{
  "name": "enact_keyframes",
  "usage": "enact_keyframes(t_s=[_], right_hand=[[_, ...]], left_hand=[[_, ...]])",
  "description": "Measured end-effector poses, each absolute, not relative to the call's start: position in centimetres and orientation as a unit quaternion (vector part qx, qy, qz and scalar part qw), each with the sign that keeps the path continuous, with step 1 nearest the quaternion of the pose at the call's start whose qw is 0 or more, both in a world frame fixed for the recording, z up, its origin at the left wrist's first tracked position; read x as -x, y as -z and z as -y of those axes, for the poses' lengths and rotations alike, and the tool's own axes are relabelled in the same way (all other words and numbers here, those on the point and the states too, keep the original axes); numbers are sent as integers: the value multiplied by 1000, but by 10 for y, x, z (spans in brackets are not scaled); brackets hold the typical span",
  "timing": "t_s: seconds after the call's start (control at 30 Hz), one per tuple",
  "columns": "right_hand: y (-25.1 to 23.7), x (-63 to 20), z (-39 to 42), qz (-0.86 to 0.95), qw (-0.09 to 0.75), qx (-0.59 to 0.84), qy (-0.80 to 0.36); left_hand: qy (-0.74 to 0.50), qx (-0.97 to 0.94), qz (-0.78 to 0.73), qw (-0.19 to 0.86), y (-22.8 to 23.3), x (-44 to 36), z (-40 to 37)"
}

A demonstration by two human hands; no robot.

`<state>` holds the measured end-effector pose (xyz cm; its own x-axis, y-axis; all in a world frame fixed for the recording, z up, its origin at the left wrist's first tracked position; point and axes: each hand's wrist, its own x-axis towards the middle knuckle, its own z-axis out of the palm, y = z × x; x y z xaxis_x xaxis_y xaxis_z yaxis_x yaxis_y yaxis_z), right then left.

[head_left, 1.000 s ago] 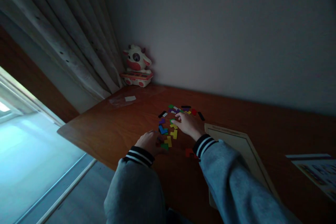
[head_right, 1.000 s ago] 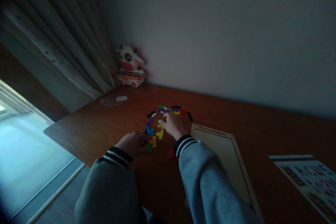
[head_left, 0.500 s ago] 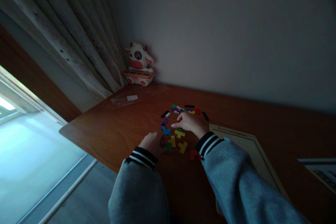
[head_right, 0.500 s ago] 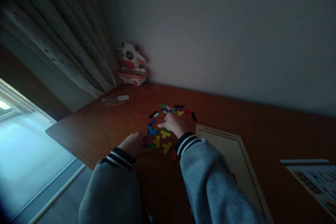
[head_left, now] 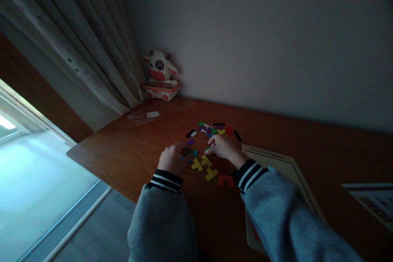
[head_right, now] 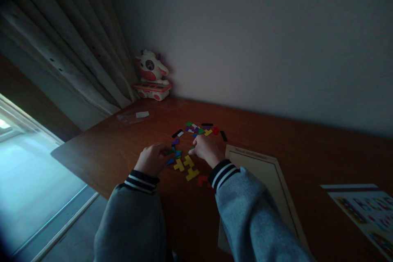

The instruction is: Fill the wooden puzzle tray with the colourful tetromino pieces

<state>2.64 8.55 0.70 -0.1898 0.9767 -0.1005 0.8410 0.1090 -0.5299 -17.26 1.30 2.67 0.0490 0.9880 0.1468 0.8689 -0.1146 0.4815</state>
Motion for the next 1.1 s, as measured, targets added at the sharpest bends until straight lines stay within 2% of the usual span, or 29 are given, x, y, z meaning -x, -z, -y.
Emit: enact_keyframes(t_s=[0.2, 0.47, 0.6, 0.7, 0.9, 1.1], right_hand=[[-13, -30, -71, 739, 169, 601, -255], [-45, -86, -20, 749, 273, 554, -240], [-50, -136, 27, 706, 420, 518, -240], [-42, -163, 59, 633, 469, 550, -276], [-21, -192, 83, 672, 395, 542, -314], [-3, -190, 88, 635, 370, 564, -376]], left_hand=[[-247, -750, -604, 109, -28, 158, -12], [-294, -786, -531, 115, -32, 123, -6], [-314, -813, -470, 138, -33, 96, 2], [-305, -845, -410, 159, -34, 73, 10], [-289, -872, -361, 157, -25, 34, 20], [-276, -867, -404, 99, -11, 17, 22]])
